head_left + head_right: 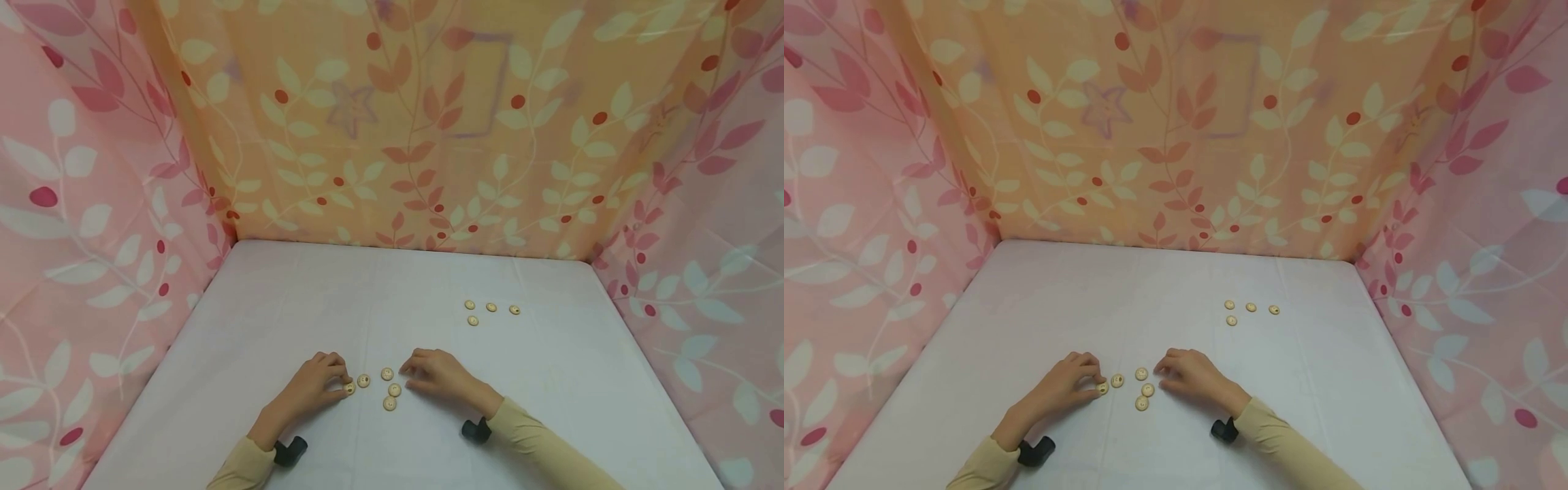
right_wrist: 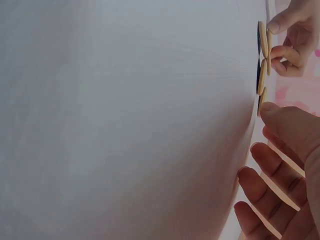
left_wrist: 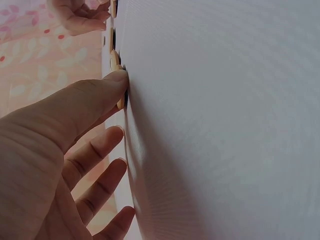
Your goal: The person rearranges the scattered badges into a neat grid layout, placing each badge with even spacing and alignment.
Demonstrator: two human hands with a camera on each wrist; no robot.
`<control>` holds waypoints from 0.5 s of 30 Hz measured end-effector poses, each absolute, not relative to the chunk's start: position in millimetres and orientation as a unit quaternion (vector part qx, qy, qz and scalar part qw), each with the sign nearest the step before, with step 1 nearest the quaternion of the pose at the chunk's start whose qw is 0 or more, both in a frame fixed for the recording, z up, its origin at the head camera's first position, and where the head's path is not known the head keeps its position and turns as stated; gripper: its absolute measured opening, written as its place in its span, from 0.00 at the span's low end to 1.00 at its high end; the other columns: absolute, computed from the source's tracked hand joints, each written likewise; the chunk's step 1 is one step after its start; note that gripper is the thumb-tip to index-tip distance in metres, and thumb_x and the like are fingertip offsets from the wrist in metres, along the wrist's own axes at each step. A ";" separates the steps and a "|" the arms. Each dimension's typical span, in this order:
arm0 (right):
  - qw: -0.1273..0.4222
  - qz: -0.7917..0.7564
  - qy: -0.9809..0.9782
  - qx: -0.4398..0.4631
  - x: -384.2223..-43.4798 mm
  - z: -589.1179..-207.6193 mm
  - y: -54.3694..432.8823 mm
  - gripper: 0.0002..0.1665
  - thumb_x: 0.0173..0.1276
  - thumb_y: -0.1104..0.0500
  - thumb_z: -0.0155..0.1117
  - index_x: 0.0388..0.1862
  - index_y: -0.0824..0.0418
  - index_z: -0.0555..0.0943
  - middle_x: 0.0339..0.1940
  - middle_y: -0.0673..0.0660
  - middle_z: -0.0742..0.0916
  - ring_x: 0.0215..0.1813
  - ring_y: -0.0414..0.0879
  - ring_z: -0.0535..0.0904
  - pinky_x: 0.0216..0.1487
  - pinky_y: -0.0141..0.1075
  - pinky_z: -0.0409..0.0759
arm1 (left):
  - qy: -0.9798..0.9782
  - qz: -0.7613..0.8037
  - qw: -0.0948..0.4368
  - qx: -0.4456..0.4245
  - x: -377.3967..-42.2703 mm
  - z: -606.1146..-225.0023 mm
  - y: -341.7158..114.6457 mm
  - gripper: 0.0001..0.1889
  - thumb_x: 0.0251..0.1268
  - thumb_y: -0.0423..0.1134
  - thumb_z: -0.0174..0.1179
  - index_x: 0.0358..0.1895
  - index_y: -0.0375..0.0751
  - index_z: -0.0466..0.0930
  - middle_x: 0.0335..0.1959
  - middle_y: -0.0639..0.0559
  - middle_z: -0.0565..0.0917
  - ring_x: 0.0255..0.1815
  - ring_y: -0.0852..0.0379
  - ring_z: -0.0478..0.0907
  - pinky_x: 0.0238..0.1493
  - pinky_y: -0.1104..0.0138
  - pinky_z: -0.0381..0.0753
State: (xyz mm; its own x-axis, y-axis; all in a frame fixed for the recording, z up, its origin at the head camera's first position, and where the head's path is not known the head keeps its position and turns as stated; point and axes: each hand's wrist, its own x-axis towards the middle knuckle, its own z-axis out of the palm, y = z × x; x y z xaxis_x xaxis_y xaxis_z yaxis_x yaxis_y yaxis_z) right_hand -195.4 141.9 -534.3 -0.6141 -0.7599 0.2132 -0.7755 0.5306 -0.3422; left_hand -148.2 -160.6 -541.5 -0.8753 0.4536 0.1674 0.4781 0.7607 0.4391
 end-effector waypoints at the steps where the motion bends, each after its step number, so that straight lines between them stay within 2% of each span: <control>1: 0.018 0.204 -0.873 0.442 -195.1 -535.0 141.1 0.12 0.58 0.52 0.67 0.42 0.49 0.82 0.33 0.42 0.80 0.30 0.32 0.68 0.34 0.25 0.68 | -0.938 -0.242 0.025 -0.248 -148.3 -541.7 -160.7 0.07 0.49 0.46 0.69 0.31 0.55 0.81 0.41 0.63 0.75 0.47 0.57 0.70 0.45 0.56 0.71; 15: -0.006 0.207 -0.856 0.473 -189.2 -536.5 133.2 0.13 0.60 0.50 0.65 0.45 0.46 0.82 0.34 0.40 0.80 0.35 0.31 0.74 0.40 0.25 0.70 | -0.936 -0.244 0.023 -0.251 -148.8 -543.0 -162.0 0.07 0.50 0.47 0.68 0.32 0.55 0.81 0.41 0.63 0.75 0.47 0.57 0.70 0.45 0.56 0.70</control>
State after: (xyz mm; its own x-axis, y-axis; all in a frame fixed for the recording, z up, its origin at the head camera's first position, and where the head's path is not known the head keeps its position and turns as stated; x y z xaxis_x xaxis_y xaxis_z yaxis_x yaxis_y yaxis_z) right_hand -189.2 133.2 -536.5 -0.5516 -0.8130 0.1867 -0.8084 0.4658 -0.3598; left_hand -148.8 -162.0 -543.0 -0.8729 0.4591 0.1650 0.4812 0.7549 0.4457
